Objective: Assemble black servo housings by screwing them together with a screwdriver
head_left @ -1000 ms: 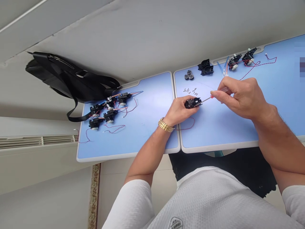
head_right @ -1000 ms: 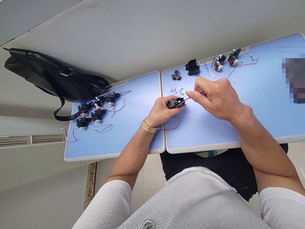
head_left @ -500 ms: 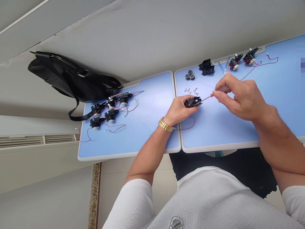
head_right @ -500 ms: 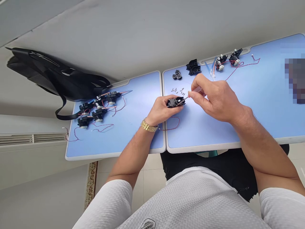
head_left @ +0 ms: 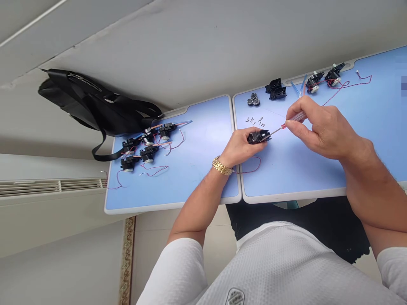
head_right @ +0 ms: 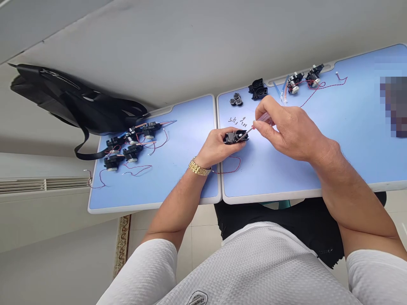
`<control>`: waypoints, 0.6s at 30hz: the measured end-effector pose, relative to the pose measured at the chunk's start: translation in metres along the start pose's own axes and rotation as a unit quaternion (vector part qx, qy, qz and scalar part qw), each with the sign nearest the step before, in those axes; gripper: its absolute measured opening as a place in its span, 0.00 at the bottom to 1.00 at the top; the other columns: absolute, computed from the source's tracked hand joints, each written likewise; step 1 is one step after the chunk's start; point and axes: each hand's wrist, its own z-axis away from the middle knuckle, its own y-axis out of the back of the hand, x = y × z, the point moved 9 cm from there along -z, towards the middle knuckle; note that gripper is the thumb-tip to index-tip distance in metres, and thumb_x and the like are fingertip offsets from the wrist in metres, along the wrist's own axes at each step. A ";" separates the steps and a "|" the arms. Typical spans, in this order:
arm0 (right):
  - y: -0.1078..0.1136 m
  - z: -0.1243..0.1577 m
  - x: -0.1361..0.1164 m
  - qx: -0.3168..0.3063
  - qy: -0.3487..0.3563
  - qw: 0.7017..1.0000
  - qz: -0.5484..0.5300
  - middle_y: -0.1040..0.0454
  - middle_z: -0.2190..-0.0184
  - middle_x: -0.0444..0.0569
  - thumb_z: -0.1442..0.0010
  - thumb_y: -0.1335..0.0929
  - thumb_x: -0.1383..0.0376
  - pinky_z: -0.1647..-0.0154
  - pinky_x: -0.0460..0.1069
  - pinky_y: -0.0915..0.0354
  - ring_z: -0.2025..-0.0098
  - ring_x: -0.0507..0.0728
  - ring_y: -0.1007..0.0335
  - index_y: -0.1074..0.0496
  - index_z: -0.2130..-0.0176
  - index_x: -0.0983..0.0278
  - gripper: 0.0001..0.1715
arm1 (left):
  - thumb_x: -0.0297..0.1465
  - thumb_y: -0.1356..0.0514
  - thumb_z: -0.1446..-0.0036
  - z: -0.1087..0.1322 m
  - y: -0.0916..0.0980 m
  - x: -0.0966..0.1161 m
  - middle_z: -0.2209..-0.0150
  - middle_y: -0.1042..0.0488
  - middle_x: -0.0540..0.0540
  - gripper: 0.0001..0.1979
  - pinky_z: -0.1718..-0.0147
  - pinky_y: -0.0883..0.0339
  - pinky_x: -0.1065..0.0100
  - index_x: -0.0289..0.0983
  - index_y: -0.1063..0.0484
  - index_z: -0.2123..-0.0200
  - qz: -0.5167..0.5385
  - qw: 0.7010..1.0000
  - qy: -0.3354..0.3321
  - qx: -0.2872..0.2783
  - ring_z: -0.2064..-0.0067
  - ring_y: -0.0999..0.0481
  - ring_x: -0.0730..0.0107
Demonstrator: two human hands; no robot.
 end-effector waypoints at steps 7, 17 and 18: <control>0.003 0.002 0.006 0.021 -0.003 0.998 0.055 0.15 0.71 0.44 0.23 0.30 0.44 0.68 0.56 0.34 0.69 0.62 0.18 0.23 0.63 0.53 0.22 | 0.37 0.28 0.43 0.000 0.000 -0.003 0.64 0.17 0.48 0.15 0.62 0.28 0.66 0.38 0.13 0.54 -0.005 1.000 0.006 -0.003 0.64 0.24 0.68; 0.000 0.001 0.003 -0.005 0.005 0.999 0.031 0.13 0.65 0.44 0.22 0.30 0.45 0.64 0.57 0.28 0.63 0.64 0.13 0.21 0.55 0.53 0.17 | 0.36 0.29 0.44 0.000 0.007 0.001 0.67 0.19 0.50 0.13 0.65 0.30 0.66 0.38 0.13 0.56 -0.004 1.000 0.003 0.017 0.66 0.27 0.69; -0.001 0.001 0.000 -0.011 0.009 1.000 0.018 0.12 0.62 0.45 0.23 0.31 0.47 0.62 0.57 0.26 0.59 0.65 0.12 0.21 0.52 0.54 0.15 | 0.35 0.29 0.44 0.000 0.008 0.002 0.66 0.19 0.50 0.13 0.64 0.29 0.66 0.38 0.12 0.56 -0.005 1.000 0.002 0.019 0.66 0.27 0.69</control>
